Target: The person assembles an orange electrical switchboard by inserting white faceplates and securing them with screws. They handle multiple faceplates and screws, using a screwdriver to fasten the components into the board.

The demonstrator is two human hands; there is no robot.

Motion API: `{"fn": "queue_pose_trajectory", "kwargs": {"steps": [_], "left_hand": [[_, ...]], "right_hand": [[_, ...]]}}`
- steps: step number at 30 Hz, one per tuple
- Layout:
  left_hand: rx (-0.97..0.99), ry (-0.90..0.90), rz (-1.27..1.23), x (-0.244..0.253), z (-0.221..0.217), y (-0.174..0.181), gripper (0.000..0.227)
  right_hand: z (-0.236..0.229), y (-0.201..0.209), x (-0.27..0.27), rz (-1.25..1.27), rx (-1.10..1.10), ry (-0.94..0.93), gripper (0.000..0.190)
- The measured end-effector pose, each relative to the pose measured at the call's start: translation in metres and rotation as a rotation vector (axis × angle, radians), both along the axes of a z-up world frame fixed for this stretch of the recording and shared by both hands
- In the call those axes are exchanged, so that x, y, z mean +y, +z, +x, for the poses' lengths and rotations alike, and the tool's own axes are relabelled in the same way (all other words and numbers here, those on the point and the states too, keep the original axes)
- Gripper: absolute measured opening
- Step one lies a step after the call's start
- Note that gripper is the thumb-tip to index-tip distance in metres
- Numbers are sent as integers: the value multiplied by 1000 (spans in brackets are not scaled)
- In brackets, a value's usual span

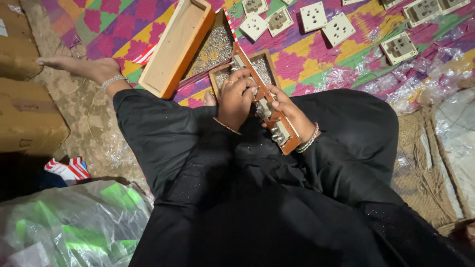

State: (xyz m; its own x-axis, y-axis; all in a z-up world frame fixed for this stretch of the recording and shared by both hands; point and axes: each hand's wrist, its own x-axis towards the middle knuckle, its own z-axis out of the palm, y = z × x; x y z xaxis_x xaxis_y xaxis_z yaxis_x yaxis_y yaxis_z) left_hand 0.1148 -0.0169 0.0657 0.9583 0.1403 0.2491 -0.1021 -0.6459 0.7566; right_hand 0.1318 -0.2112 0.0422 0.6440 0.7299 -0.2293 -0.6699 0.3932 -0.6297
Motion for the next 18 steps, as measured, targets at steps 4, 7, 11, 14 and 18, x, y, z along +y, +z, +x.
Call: {"fn": "queue_pose_trajectory", "kwargs": {"steps": [4,7,11,14,18], "left_hand": [[-15,7,49,1,-1,-3,7],[45,29,27,0,-1,1,7],[22,20,97,-3,-3,10,9],[11,54,183,-7,-5,17,8],[-63,100,223,-16,-8,22,6]], "right_hand": [[-2,-4,0,10,-2,24,70],[-1,-6,1,25,9,33,70],[0,-6,0,22,13,36,69],[-1,-7,0,45,39,25,69],[1,-8,1,57,33,8,67]]}}
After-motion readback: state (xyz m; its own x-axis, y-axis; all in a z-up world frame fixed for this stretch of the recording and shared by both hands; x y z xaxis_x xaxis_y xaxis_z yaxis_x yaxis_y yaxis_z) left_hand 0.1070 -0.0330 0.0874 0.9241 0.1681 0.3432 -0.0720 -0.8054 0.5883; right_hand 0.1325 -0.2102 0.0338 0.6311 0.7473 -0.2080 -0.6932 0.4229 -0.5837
